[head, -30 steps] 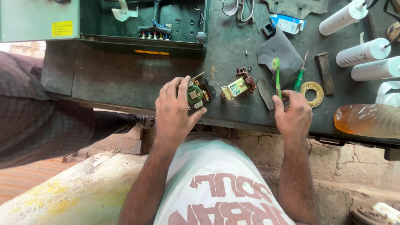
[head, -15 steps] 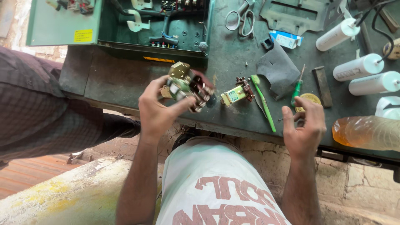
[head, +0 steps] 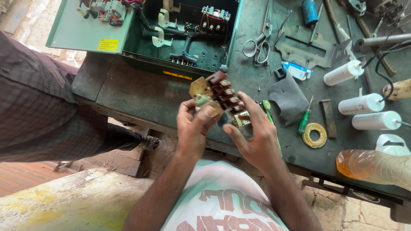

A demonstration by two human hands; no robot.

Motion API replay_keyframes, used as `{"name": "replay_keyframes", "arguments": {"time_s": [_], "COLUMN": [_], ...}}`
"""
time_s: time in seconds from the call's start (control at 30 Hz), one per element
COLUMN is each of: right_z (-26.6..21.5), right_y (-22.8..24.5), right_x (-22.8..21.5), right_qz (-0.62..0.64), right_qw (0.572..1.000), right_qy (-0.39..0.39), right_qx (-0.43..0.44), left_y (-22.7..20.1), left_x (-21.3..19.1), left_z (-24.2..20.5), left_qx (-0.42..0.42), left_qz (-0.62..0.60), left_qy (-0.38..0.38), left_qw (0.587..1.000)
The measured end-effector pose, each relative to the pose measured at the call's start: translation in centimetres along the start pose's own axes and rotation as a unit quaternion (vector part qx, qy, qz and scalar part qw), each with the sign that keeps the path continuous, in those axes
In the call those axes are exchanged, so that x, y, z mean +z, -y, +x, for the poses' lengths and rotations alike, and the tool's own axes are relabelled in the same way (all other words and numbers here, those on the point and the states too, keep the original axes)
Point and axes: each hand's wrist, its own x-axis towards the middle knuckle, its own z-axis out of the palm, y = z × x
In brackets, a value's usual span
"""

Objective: The person cleans electrical components with a toothbrush and liquid, then uses a screwdriver to tighten screws on a contactor inside an open electrical box. The person handles multiple small components and tools on a cluttered workbench.

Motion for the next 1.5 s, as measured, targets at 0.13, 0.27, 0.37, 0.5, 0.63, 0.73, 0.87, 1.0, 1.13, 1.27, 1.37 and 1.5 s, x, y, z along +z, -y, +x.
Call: {"name": "replay_keyframes", "arguments": {"time_s": [0.13,0.27,0.37,0.5,0.63,0.73,0.87,1.0,1.13,1.27,1.37,1.5], "right_z": [2.0,4.6,6.7,10.4,14.4,17.2,19.3,20.8,20.7,21.0,21.5,21.7], "right_y": [0.1,-0.8,-0.7,1.1,3.2,4.6,5.6,4.6,3.0,0.5,-1.1,-2.6], "right_x": [1.5,0.9,-0.4,-1.6,-0.3,1.8,4.6,6.1,7.1,7.9,8.4,8.8], "right_qz": [-0.134,-0.221,-0.216,-0.143,-0.286,-0.322,-0.332,-0.321,-0.298,-0.280,-0.243,-0.202], "right_qw": [0.986,0.964,0.957,0.967,0.946,0.940,0.940,0.945,0.954,0.957,0.965,0.974], "right_qy": [-0.084,-0.144,-0.189,-0.212,-0.147,-0.101,-0.066,-0.056,-0.025,-0.010,0.004,0.025], "right_qx": [-0.042,-0.032,-0.041,-0.012,-0.051,-0.046,-0.045,-0.011,0.004,0.069,0.099,0.103], "left_y": [0.0,-1.4,-4.1,-10.1,-14.8,-16.8,-16.7,-14.3,-12.1,-11.8,-12.1,-12.5], "left_x": [1.5,4.4,5.5,1.8,-3.3,-6.1,-7.3,-6.0,-5.3,-5.0,-4.6,-4.8], "left_z": [0.6,1.9,3.5,6.7,12.0,16.2,21.4,24.5,25.2,25.9,26.3,26.3], "left_qx": [0.029,0.038,0.073,0.138,0.074,0.134,0.179,0.235,0.141,0.069,0.015,-0.019], "left_qz": [0.028,-0.018,-0.011,0.200,0.280,0.278,0.432,0.609,0.712,0.747,0.766,0.779], "left_qy": [0.028,0.116,0.235,0.314,0.223,0.186,0.253,0.337,0.405,0.441,0.459,0.465], "left_qw": [0.999,0.992,0.969,0.918,0.931,0.933,0.847,0.678,0.556,0.493,0.450,0.420]}}
